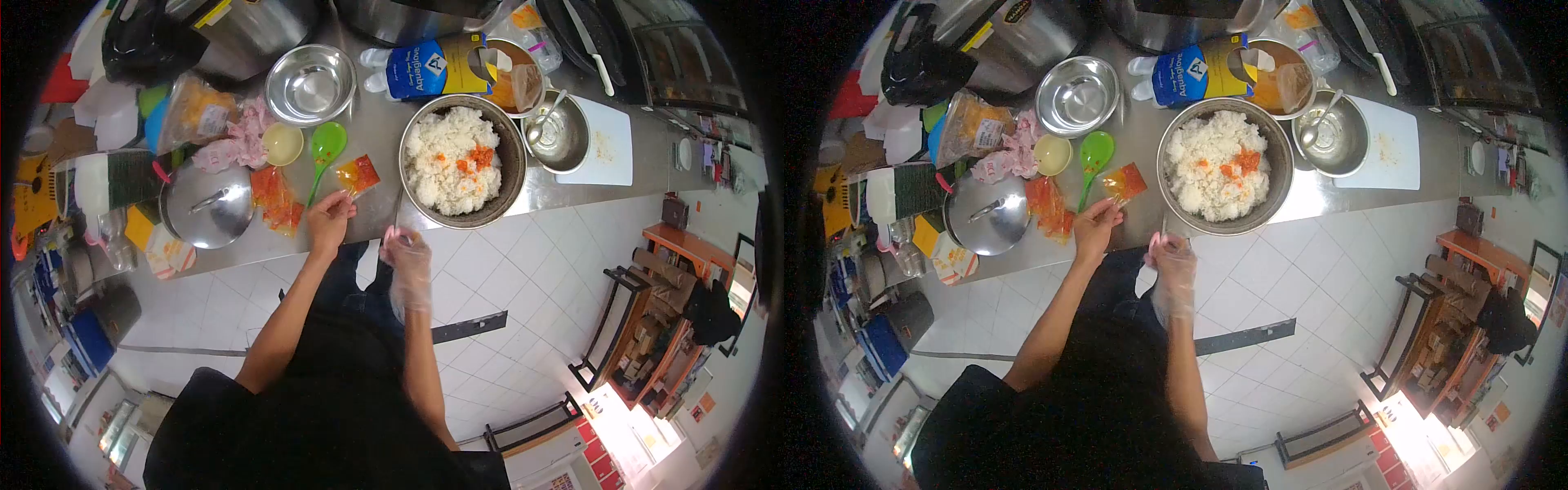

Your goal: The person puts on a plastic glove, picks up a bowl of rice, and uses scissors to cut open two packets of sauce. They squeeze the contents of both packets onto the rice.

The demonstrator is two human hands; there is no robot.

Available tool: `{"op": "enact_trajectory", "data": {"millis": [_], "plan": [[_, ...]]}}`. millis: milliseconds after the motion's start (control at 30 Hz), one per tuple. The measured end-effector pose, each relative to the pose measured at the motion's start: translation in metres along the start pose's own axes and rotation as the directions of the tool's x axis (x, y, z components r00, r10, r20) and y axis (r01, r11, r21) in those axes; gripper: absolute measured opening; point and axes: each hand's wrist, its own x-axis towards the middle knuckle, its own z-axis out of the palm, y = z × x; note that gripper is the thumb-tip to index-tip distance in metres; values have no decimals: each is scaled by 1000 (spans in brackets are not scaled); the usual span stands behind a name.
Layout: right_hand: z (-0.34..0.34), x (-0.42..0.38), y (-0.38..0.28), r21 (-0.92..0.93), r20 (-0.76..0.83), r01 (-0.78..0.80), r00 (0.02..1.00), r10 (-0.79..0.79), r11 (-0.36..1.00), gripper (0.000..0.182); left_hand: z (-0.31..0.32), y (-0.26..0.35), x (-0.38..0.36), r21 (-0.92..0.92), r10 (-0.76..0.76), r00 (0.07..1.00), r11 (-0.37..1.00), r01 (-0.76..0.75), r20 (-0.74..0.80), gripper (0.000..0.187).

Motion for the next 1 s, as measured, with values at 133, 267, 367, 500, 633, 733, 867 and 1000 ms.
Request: {"op": "enact_trajectory", "data": {"millis": [133, 267, 367, 500, 633, 733, 867, 1000], "plan": [[-5, -20, 9, 43, 235, -26, 972, 15, 999, 35, -4, 17, -2, 124, 119, 992, 985, -124, 43, 22], [-9, -32, 6, -90, 457, -277, 842, 287, 957, 48, -4, 33, -5, 131, 121, 992, 984, -125, 35, 20], [3, -17, 13, -30, 532, -276, 809, 249, 961, 50, -5, 41, -7, 155, 77, 996, 984, -83, 45, 19], [16, 7, 16, 119, 608, -386, 757, 240, 915, 48, -4, 50, -13, 194, 59, 997, 979, -69, 58, 19], [16, 14, 30, 306, 676, -455, 723, 146, 836, 45, -7, 51, -15, 203, 44, 997, 977, -57, 70, 19], [19, 26, 99, 128, 355, 94, 925, -134, 987, 46, -7, 50, -14, 196, 61, 993, 977, -79, 99, 19], [6, 38, 82, 244, 674, -115, 734, -83, 963, 42, -8, 58, -16, 238, 9, 994, 971, -36, 111, 20], [12, 29, 66, 358, 669, -397, 741, 65, 845, 39, -8, 67, -21, 293, 0, 993, 955, -34, 117, 19]]}}
